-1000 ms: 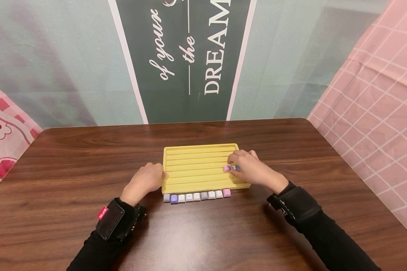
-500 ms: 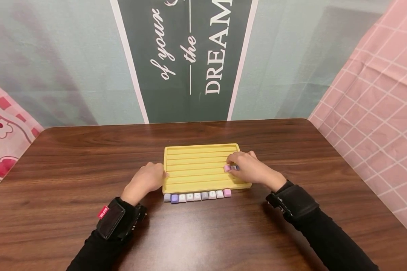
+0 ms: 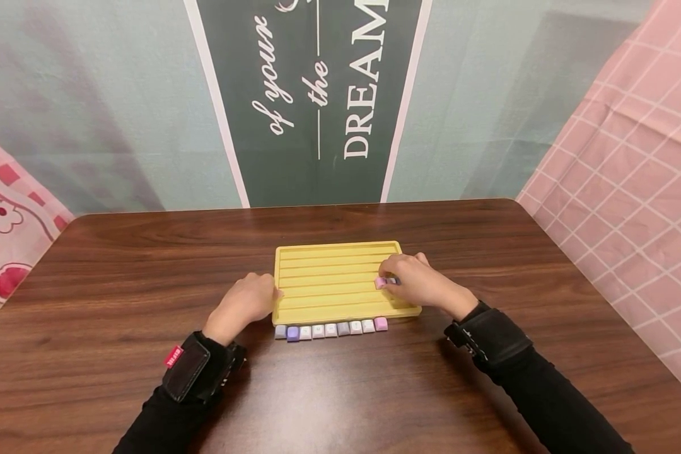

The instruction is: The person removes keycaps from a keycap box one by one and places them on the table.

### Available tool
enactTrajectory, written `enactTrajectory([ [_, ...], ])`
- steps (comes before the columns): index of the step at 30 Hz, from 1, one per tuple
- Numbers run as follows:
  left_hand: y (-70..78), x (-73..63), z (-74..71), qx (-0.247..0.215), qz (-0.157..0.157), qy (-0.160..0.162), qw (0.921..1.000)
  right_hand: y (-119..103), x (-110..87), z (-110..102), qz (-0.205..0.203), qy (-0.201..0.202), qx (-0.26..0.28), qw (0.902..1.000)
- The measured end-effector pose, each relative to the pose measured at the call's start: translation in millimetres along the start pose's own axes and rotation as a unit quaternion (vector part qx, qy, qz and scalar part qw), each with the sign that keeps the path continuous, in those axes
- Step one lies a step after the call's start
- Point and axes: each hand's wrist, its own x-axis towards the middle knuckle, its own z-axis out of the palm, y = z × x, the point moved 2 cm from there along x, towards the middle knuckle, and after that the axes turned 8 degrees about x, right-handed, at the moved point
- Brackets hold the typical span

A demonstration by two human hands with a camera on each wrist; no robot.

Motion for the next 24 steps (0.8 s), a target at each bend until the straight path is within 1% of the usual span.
enactTrajectory([
  [16, -1.3, -0.4, 1.0, -0.002, 0.007, 0.013, 0.9999, -0.2, 0.3, 0.5, -0.003, 0.001, -0.001, 1.0000],
  [24, -1.4, 0.3, 1.1, 0.001, 0.008, 0.015, 0.9999, 1.1, -1.3, 1.3, -0.009, 0.012, -0.001, 0.9999],
])
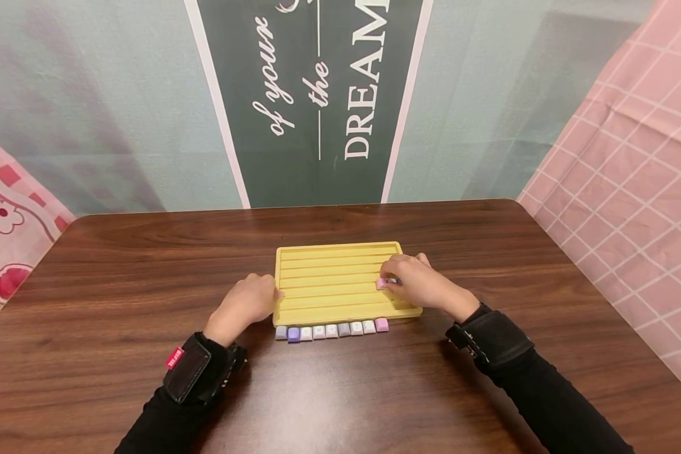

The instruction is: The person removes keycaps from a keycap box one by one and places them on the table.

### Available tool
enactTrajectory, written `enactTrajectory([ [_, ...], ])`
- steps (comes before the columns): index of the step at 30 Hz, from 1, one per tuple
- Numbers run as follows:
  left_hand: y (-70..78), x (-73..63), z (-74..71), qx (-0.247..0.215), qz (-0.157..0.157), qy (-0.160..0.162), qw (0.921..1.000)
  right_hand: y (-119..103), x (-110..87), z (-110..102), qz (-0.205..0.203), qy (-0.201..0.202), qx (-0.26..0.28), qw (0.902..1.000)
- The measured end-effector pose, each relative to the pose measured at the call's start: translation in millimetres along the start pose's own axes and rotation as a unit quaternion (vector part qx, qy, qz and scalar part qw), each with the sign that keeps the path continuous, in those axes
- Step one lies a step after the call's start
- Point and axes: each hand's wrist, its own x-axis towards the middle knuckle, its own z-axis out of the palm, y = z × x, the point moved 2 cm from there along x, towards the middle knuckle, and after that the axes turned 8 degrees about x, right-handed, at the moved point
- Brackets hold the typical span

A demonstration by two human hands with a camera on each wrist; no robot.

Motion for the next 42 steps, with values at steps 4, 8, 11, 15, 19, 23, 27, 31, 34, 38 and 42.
enactTrajectory([
  [4, 0.0, -0.1, -0.2, 0.001, 0.001, 0.002, 1.0000, 0.0, -2.0, -0.4, -0.004, 0.009, -0.001, 0.9999],
  [8, 0.2, -0.9, -0.6, 0.002, -0.001, 0.002, 1.0000, -0.9, -4.4, -1.3, -0.009, 0.017, -0.001, 0.9998],
  [11, 0.4, -1.2, -0.7, 0.002, -0.005, -0.001, 1.0000, -1.8, -6.3, -2.0, -0.017, 0.026, -0.006, 0.9995],
  [15, 0.6, -1.4, -0.8, 0.002, -0.007, -0.003, 1.0000, -3.5, -9.2, -2.6, -0.027, 0.037, -0.014, 0.9988],
  [19, 0.1, -1.2, -0.5, 0.003, -0.001, 0.005, 1.0000, -5.6, -12.5, -3.2, -0.034, 0.040, -0.020, 0.9984],
  [23, -0.7, -0.8, 0.1, 0.004, 0.009, 0.016, 0.9998, -8.4, -17.1, -4.9, -0.043, 0.039, -0.025, 0.9980],
  [27, -0.7, -0.3, -0.3, 0.002, 0.009, 0.016, 0.9998, -10.4, -21.6, -6.0, -0.050, 0.036, -0.025, 0.9978],
  [31, -0.6, 0.0, -0.8, -0.002, 0.006, 0.011, 0.9999, -11.5, -25.0, -5.4, -0.057, 0.033, -0.021, 0.9976],
  [34, -0.4, -0.5, -1.0, -0.004, 0.007, 0.011, 0.9999, -12.3, -27.4, -4.7, -0.063, 0.030, -0.021, 0.9974],
  [38, -0.1, -0.9, -1.3, -0.004, 0.009, 0.011, 0.9999, -12.5, -30.9, -3.8, -0.069, 0.024, -0.025, 0.9970],
  [42, 0.4, -0.9, -1.2, -0.003, 0.008, 0.009, 0.9999, -12.0, -34.8, -2.8, -0.075, 0.015, -0.026, 0.9967],
])
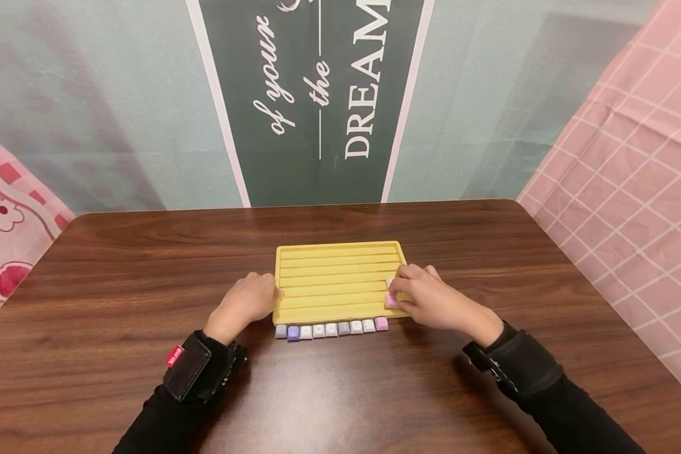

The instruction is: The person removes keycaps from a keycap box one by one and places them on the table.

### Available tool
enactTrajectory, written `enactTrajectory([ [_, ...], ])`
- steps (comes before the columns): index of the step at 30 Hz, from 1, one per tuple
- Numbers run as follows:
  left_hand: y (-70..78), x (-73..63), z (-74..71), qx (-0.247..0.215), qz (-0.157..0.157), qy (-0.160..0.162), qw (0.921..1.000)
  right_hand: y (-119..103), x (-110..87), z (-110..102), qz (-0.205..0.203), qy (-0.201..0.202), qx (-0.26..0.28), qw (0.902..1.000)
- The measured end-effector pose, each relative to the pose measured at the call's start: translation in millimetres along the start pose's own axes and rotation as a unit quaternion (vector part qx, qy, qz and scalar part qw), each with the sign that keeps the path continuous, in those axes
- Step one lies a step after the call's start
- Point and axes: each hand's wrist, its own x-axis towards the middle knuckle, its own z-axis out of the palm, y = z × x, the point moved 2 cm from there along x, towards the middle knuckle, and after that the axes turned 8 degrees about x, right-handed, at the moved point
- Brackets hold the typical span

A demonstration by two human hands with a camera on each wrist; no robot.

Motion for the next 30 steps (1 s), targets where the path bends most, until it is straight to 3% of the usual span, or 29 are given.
enactTrajectory([
  [20, 0.8, -0.1, -0.4, 0.004, -0.005, -0.006, 1.0000, -6.4, -13.0, 2.9, -0.040, -0.042, 0.025, 0.9980],
  [30, 0.2, 0.0, -0.3, 0.005, -0.004, -0.005, 1.0000, -7.3, -13.9, 9.1, -0.064, -0.044, 0.011, 0.9969],
])
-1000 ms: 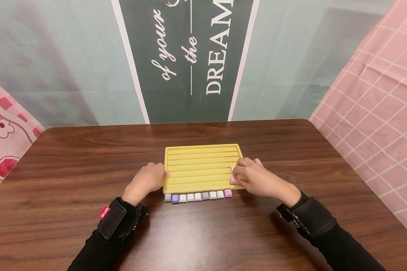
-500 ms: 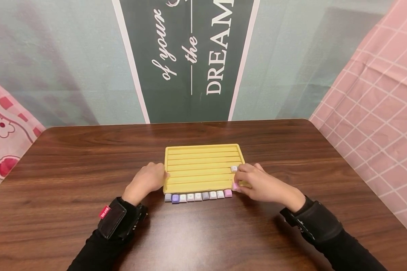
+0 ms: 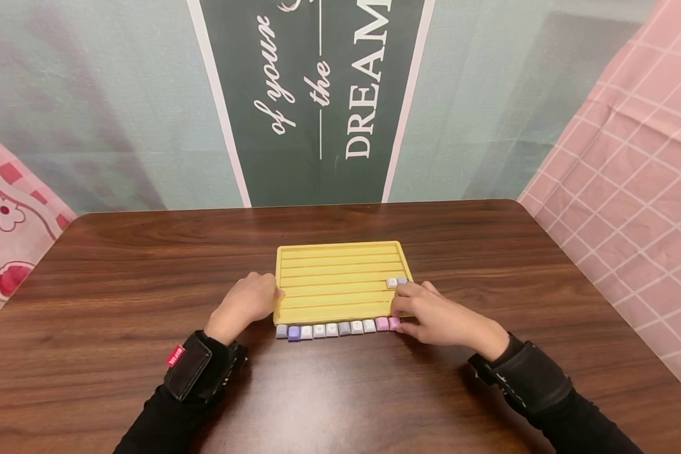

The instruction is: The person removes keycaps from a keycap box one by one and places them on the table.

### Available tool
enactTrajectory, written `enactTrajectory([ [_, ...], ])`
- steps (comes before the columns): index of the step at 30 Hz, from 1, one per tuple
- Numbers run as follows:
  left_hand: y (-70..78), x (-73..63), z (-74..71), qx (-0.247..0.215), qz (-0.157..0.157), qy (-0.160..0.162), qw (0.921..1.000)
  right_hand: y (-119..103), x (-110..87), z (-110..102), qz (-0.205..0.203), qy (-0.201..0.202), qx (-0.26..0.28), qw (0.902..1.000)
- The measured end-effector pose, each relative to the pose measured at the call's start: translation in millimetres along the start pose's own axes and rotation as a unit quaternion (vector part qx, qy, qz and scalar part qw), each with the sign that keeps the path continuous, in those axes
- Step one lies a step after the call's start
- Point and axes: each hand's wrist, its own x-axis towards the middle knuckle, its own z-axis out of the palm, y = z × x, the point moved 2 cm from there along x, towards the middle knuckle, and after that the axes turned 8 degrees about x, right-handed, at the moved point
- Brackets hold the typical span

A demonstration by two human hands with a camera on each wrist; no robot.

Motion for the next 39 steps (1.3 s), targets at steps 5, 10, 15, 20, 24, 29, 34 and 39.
enactTrajectory([
  [5, -0.4, 0.2, -0.1, 0.003, 0.001, 0.005, 1.0000, -0.3, 0.3, 1.6, 0.004, 0.002, -0.007, 1.0000],
  [10, -0.5, 0.2, 0.6, -0.002, -0.004, 0.000, 1.0000, -0.2, 0.1, 1.7, 0.024, -0.004, -0.001, 0.9997],
  [15, -0.3, -0.4, 0.6, -0.004, -0.007, -0.001, 1.0000, -0.3, 0.5, 2.0, 0.033, -0.005, 0.001, 0.9994],
  [20, 0.2, -0.2, 0.5, 0.000, -0.007, 0.000, 1.0000, 0.0, 0.4, 3.1, 0.029, 0.002, -0.006, 0.9996],
  [24, 0.5, 0.3, 0.8, 0.002, -0.007, 0.000, 1.0000, 0.7, 0.2, 3.9, 0.026, 0.005, -0.009, 0.9996],
  [29, 0.3, 0.0, 0.9, 0.002, -0.007, -0.001, 1.0000, 0.7, 0.5, 4.2, 0.027, 0.005, -0.008, 0.9996],
  [34, 0.0, 0.1, 0.9, 0.006, -0.004, 0.001, 1.0000, 0.7, 0.2, 3.7, 0.028, 0.005, -0.008, 0.9995],
  [39, -0.1, 0.3, 0.9, 0.007, -0.002, 0.004, 1.0000, 0.5, 0.0, 3.2, 0.030, 0.005, -0.008, 0.9995],
])
